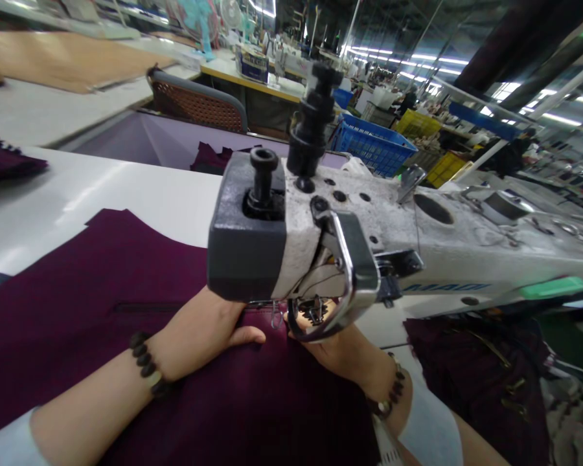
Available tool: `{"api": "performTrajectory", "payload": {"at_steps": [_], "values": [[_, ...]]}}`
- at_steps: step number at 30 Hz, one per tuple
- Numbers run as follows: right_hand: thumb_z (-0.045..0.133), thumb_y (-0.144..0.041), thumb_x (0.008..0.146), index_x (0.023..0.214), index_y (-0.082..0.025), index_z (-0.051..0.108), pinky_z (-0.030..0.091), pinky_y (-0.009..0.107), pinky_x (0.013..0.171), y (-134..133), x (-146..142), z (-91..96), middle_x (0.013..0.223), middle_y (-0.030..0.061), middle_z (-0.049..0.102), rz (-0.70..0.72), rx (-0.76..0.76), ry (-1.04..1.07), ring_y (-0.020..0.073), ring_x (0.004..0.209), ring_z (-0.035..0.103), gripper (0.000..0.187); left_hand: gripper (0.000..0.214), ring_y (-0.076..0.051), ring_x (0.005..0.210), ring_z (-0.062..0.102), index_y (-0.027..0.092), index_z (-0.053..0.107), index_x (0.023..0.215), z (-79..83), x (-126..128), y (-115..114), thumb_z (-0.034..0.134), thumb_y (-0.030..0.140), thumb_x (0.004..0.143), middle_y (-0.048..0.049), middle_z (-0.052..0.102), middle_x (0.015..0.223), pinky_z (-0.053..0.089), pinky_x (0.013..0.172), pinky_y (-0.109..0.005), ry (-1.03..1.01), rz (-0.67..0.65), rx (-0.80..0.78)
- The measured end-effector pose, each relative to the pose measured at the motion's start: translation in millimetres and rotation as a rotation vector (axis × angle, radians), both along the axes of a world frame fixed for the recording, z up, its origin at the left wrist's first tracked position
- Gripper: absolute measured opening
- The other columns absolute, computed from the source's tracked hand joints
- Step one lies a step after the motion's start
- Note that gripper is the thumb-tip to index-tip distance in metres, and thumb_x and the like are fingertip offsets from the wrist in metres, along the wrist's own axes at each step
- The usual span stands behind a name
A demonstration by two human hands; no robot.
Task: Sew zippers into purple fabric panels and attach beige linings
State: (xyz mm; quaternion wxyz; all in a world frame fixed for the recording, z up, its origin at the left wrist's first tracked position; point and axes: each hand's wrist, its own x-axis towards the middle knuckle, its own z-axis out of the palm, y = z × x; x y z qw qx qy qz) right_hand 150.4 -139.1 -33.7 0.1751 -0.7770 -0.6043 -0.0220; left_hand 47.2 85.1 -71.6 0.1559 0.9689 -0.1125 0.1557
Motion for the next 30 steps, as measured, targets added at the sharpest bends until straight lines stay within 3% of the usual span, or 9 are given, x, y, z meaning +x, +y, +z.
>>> {"api": "performTrajectory", "payload": {"at_steps": [5,9,17,30], "values": [[0.049,-0.024,0.088,0.094,-0.018,0.062,0.047,0.033,0.079,-1,1,-2.1,0.09,0.0072,0.064,0.002,0.024,0.044,0.0193,0.085,0.058,0.016,0.063,-0.03,0.119,0.046,0.018,0.044,0.127,23.9,3,-7,0.049,0.06,0.081,-0.0128,0.055,0.123,0.036,0.1,-0.045,0.038,-0.007,0.021],[0.05,-0.025,0.088,0.099,-0.02,0.062,0.047,0.036,0.084,-3,2,-2.3,0.093,0.007,0.063,-0.003,0.052,0.099,0.02,0.091,0.058,0.017,0.054,-0.031,0.116,0.048,0.016,0.055,0.114,33.5,4,-11,0.045,0.059,0.083,-0.0149,0.055,0.121,0.039,0.097,-0.047,0.054,-0.042,0.011],[0.05,-0.025,0.088,0.102,-0.02,0.061,0.048,0.036,0.084,-2,2,-1.1,0.096,0.0076,0.063,0.037,0.051,0.131,0.0199,0.093,0.059,0.019,0.05,-0.032,0.119,0.045,0.015,0.06,0.101,35.9,4,-12,0.045,0.06,0.083,-0.0156,0.056,0.118,0.042,0.093,-0.045,0.045,-0.037,0.066],[0.052,-0.025,0.087,0.1,-0.021,0.063,0.047,0.036,0.086,0,0,1.5,0.097,0.007,0.063,0.013,0.055,0.092,0.0199,0.097,0.057,0.017,0.047,-0.03,0.114,0.05,0.016,0.056,0.108,36.1,4,-12,0.048,0.056,0.084,-0.0136,0.058,0.115,0.038,0.098,-0.046,0.05,-0.04,0.028]]}}
